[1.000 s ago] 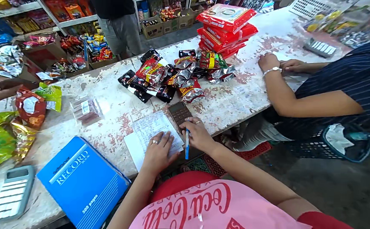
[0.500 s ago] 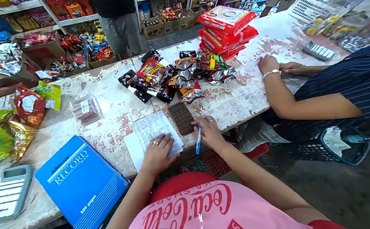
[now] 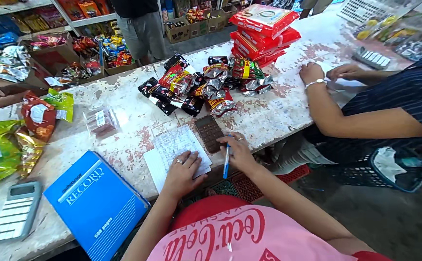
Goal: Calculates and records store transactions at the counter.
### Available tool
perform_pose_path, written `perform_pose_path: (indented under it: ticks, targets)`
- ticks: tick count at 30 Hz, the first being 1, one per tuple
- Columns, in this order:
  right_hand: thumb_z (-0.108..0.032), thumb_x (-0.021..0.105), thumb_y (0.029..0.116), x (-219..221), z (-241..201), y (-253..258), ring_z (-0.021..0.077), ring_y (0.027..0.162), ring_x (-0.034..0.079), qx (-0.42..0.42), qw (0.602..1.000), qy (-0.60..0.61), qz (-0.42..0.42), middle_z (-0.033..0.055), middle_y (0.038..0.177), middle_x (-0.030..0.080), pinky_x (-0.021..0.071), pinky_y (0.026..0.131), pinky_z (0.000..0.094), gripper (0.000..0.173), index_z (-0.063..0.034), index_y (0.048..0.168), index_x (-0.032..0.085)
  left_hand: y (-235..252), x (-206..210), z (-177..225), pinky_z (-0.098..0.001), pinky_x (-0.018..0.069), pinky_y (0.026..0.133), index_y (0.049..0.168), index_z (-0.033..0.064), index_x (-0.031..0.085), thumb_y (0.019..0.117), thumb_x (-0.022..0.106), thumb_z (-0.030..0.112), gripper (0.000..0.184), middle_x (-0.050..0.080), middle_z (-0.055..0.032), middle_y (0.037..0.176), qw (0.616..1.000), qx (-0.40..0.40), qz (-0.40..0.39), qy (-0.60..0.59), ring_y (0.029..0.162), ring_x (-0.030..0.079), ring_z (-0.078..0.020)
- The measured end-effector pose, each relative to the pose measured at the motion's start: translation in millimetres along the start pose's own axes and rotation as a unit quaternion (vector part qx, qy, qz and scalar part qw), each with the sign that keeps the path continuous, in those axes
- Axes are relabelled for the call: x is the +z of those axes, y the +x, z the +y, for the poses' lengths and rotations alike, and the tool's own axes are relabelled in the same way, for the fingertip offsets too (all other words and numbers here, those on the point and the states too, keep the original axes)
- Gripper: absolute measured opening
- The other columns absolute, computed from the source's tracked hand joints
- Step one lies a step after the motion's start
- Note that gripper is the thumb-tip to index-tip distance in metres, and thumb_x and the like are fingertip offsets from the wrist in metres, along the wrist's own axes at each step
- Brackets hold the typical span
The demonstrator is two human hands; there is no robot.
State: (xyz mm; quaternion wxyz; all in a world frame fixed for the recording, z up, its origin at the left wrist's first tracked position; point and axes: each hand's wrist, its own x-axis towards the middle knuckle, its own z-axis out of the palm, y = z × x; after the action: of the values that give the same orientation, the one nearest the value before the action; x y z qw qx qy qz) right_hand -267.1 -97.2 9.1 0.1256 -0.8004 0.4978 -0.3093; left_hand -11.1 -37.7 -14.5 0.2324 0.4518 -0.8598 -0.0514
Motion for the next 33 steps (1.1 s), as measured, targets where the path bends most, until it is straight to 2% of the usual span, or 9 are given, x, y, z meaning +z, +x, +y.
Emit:
perform_pose_path:
  ticks: [3,7,9,13,17,20,24,27,33]
  targets:
    - [-0.018,0.057,0.0942,-5,11,-2,0.0365,0.118,0.064,0.019,1.000,-0.017,0.011,0.0071,0.110,0.076,0.0381,0.111,0.0600,0.025,-0.0071,0.109,0.073,2,0,0,-0.0535,0.0493,0.104,0.126,0.0140,0.072,0.0973,0.053,0.058,0.056,0.067,-0.0073,0.137,1.000,-0.001,0.001,-0.002,0.129,0.060,-0.0351]
    - [-0.015,0.058,0.0940,-10,6,3,0.0387,0.117,0.065,0.027,0.999,-0.034,-0.017,0.0088,0.108,0.076,0.0366,0.111,0.0644,0.022,-0.0060,0.108,0.072,5,-6,-1,-0.0555,0.0456,0.107,0.126,0.0149,0.071,0.0985,0.053,0.056,0.052,0.066,-0.0062,0.139,0.999,-0.016,-0.029,-0.027,0.133,0.057,-0.0357]
    - [-0.022,0.059,0.0963,-13,-3,13,0.0389,0.119,0.063,0.037,0.998,-0.024,-0.042,0.0106,0.108,0.075,0.0359,0.113,0.0616,0.025,-0.0050,0.110,0.071,10,-11,-3,-0.0571,0.0398,0.113,0.131,0.0157,0.069,0.0995,0.052,0.055,0.053,0.062,-0.0051,0.144,0.996,-0.035,-0.071,-0.038,0.138,0.052,-0.0347]
    - [-0.039,0.060,0.0998,-2,-13,31,0.0393,0.135,0.052,0.006,0.996,0.015,-0.090,0.0109,0.126,0.071,0.0268,0.118,0.0639,0.044,-0.0051,0.128,0.066,16,-18,-12,-0.0576,0.0317,0.118,0.138,0.0205,0.064,0.1011,0.048,0.055,0.053,0.055,-0.0009,0.151,0.990,-0.052,-0.127,-0.036,0.145,0.044,-0.0287]
    - [-0.040,0.059,0.1004,5,-17,41,0.0385,0.141,0.046,0.024,0.990,-0.001,-0.136,0.0108,0.128,0.069,0.0185,0.120,0.0664,0.043,-0.0075,0.128,0.066,14,-17,-10,-0.0540,0.0403,0.108,0.139,0.0219,0.063,0.1002,0.046,0.058,0.056,0.055,0.0018,0.151,0.992,-0.050,-0.118,-0.011,0.138,0.051,-0.0284]
    - [-0.037,0.060,0.0989,4,-8,39,0.0408,0.136,0.051,0.025,0.996,-0.001,-0.090,0.0125,0.123,0.071,0.0213,0.121,0.0632,0.042,-0.0049,0.124,0.068,7,-13,0,-0.0531,0.0468,0.099,0.141,0.0178,0.062,0.0980,0.045,0.065,0.066,0.055,-0.0009,0.151,0.995,-0.049,-0.088,0.026,0.131,0.057,-0.0314]
    - [-0.037,0.060,0.0988,-7,9,30,0.0399,0.140,0.047,0.043,0.993,0.040,-0.099,0.0115,0.131,0.069,0.0253,0.122,0.0591,0.044,-0.0037,0.128,0.067,2,-10,13,-0.0556,0.0460,0.101,0.147,0.0141,0.056,0.0966,0.043,0.068,0.075,0.051,-0.0042,0.155,0.993,-0.057,-0.087,0.064,0.135,0.053,-0.0339]
    - [-0.033,0.058,0.0983,-10,17,11,0.0386,0.126,0.059,0.011,0.999,0.024,-0.029,0.0107,0.118,0.073,0.0356,0.115,0.0594,0.037,-0.0041,0.118,0.070,-1,-6,15,-0.0548,0.0464,0.102,0.147,0.0147,0.056,0.0965,0.041,0.070,0.076,0.052,-0.0036,0.155,0.992,-0.059,-0.069,0.086,0.136,0.054,-0.0328]
    - [-0.023,0.056,0.0992,-8,-1,-1,0.0404,0.127,0.059,-0.013,0.999,0.006,-0.040,0.0094,0.120,0.074,0.0348,0.113,0.0652,0.031,-0.0059,0.120,0.070,3,-2,7,-0.0537,0.0456,0.102,0.147,0.0163,0.055,0.0968,0.038,0.072,0.077,0.051,-0.0022,0.155,0.992,-0.063,-0.061,0.087,0.137,0.052,-0.0320]
